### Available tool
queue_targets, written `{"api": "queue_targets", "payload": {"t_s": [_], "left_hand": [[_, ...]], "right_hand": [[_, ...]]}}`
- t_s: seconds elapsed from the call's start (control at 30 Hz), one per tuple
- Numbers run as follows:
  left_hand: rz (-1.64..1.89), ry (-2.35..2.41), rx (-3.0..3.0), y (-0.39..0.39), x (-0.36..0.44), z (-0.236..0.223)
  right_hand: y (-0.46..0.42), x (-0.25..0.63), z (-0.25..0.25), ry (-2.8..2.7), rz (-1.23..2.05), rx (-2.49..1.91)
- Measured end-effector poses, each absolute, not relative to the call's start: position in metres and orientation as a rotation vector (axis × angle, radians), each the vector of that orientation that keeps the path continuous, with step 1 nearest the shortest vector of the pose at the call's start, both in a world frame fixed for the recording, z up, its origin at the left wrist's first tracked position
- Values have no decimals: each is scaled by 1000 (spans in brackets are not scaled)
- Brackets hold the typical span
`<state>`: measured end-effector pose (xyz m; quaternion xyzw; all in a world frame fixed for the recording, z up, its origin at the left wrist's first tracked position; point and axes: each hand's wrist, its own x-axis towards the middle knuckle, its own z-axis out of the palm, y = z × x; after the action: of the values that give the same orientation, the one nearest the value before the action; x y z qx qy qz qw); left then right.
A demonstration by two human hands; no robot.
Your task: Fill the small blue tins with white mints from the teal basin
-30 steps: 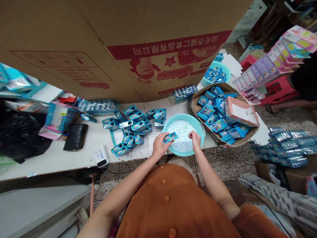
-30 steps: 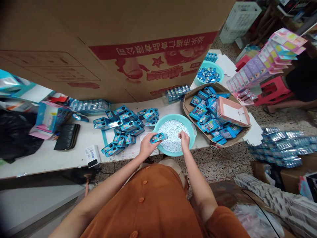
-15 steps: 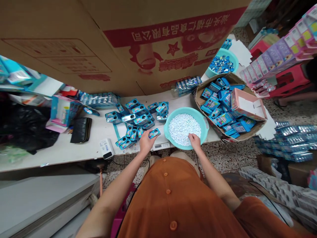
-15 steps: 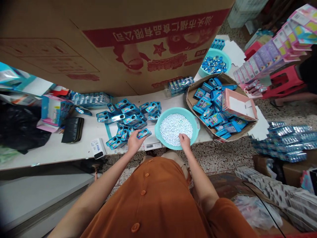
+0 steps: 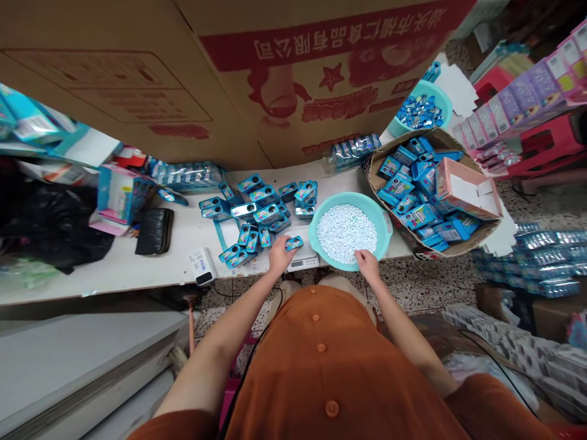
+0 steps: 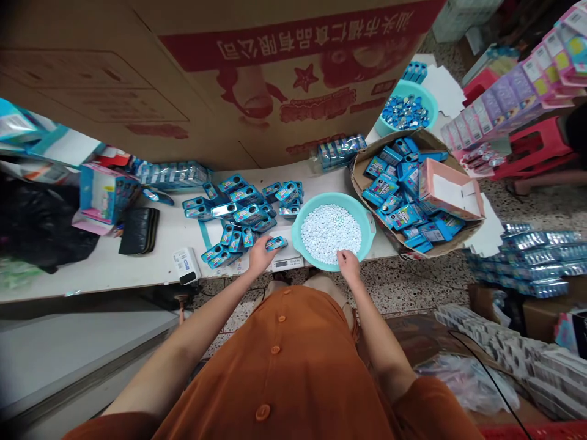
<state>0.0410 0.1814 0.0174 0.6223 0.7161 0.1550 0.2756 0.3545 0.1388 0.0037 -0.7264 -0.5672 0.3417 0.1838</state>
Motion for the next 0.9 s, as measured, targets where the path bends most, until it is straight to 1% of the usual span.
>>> {"api": "queue_targets", "payload": {"t_s": [0.2,0.43,0.7,0.9], "left_hand": [[426,1870,1720,184,42,0],[437,1856,1688,181,33,5],[421,1986,1584,128,-9,3],[396,2083,1459,86,-22,-6]], "right_hand": [[134,353,4,-1627,962,-2045],[134,351,6,-1634,984,-2040],[134,349,5,-1663,1003,-2037],[135,346,3,-1703,1008,-2013]]}}
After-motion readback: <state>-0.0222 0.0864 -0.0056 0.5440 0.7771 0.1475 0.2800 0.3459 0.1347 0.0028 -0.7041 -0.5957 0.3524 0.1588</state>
